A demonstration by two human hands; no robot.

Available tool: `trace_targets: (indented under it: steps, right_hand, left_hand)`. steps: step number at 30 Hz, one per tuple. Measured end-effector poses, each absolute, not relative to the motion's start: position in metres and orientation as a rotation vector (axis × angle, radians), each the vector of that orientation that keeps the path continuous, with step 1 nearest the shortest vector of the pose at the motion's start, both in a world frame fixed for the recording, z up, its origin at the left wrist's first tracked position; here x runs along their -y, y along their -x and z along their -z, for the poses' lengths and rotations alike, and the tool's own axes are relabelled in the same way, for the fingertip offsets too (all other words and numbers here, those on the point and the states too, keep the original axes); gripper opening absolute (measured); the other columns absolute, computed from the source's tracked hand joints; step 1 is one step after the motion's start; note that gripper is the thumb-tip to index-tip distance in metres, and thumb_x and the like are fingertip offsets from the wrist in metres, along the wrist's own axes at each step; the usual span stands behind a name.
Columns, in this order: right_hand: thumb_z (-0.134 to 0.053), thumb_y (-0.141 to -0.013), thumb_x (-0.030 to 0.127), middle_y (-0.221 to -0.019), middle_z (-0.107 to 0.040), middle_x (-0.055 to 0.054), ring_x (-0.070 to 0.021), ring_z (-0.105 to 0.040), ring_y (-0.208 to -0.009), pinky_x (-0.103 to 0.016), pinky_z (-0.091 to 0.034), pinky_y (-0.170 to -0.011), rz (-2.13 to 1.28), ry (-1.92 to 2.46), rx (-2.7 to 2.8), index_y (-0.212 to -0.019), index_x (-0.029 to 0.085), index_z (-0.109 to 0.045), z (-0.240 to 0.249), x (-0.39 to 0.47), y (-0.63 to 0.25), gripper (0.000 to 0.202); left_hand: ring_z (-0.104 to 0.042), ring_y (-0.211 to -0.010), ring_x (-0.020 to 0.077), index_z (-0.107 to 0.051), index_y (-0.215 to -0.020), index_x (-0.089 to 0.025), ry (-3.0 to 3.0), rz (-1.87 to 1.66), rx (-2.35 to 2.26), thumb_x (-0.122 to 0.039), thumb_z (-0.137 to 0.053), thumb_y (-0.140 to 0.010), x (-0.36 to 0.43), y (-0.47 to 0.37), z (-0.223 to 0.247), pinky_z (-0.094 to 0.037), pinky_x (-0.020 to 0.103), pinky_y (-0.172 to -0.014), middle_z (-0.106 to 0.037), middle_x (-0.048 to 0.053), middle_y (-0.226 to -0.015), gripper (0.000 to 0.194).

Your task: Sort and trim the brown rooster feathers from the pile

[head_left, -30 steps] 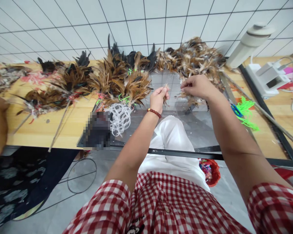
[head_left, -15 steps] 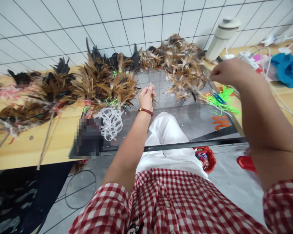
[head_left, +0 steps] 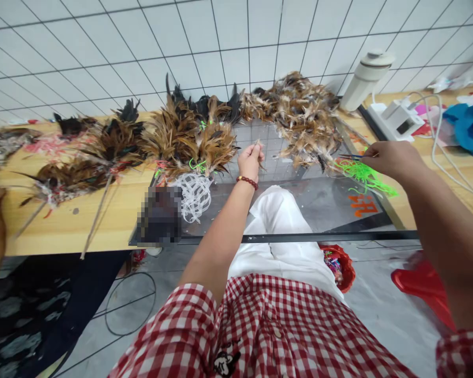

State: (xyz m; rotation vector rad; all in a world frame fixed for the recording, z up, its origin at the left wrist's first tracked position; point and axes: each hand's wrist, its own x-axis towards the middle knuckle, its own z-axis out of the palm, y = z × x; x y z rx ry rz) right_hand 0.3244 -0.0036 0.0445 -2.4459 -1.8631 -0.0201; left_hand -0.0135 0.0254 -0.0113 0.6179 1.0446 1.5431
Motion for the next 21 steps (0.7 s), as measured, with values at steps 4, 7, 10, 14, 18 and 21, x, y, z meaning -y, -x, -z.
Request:
trace_targets:
  steps: [4,7,10,14,18,21]
  right_hand:
    - [-0.077,-0.081,0.023,-0.111,-0.079,-0.022,-0.0362,-0.074,-0.103,-0.046,-0.044,-0.072,0.384,2.143,1.937,-0.088,0.022,-0.073,-0.059,0.032,-0.318,0.008]
    - [-0.058,-0.089,0.027,-0.12,-0.077,-0.026,-0.0364,-0.075,-0.101,-0.052,-0.051,-0.081,0.359,1.957,1.789,-0.121,0.02,-0.065,-0.064,0.045,-0.298,0.034]
    - [-0.046,-0.098,0.037,-0.103,-0.078,-0.023,-0.0324,-0.074,-0.087,-0.052,-0.058,-0.084,0.085,1.706,1.791,-0.138,0.011,-0.05,-0.056,0.039,-0.257,0.049]
    - [-0.035,-0.103,0.052,-0.137,-0.067,-0.025,-0.0384,-0.064,-0.126,-0.058,-0.052,-0.105,0.035,1.401,2.122,-0.14,0.013,-0.055,-0.03,0.006,-0.198,0.057]
    - [-0.028,-0.106,0.049,-0.116,-0.069,-0.022,-0.0363,-0.066,-0.107,-0.051,-0.053,-0.091,0.099,1.323,2.249,-0.14,0.013,-0.058,-0.009,-0.019,-0.165,0.058]
    - [-0.032,-0.105,0.046,-0.109,-0.069,-0.02,-0.0357,-0.064,-0.099,-0.048,-0.051,-0.084,0.161,1.317,2.292,-0.137,0.014,-0.062,-0.001,-0.023,-0.156,0.055]
  left_hand:
    - [-0.049,-0.045,0.0033,-0.064,-0.075,-0.015,-0.513,-1.515,-0.985,-0.012,-0.056,-0.101,-0.02,0.014,0.004,-0.039,0.017,-0.056,-0.053,-0.008,-0.05,0.028]
    - [-0.052,-0.046,0.0029,-0.063,-0.079,-0.015,-0.443,-1.482,-0.908,-0.015,-0.055,-0.103,-0.015,0.012,-0.004,-0.044,0.017,-0.059,-0.054,-0.008,-0.053,0.025]
    - [-0.052,-0.046,0.0033,-0.063,-0.08,-0.015,-0.445,-1.45,-0.862,-0.015,-0.055,-0.103,-0.009,0.009,-0.011,-0.046,0.017,-0.06,-0.054,-0.007,-0.054,0.025]
    - [-0.048,-0.044,0.004,-0.061,-0.074,-0.015,-0.438,-1.329,-0.798,-0.014,-0.051,-0.104,-0.005,0.01,-0.014,-0.049,0.02,-0.061,-0.05,-0.007,-0.053,0.032]
    - [-0.045,-0.042,0.0041,-0.056,-0.072,-0.016,-0.364,-1.297,-0.784,-0.014,-0.046,-0.106,-0.006,0.015,-0.013,-0.049,0.02,-0.061,-0.045,-0.008,-0.05,0.035]
    - [-0.043,-0.041,0.0034,-0.054,-0.072,-0.016,-0.344,-1.331,-0.796,-0.014,-0.044,-0.107,-0.009,0.016,-0.013,-0.047,0.019,-0.059,-0.044,-0.009,-0.048,0.036]
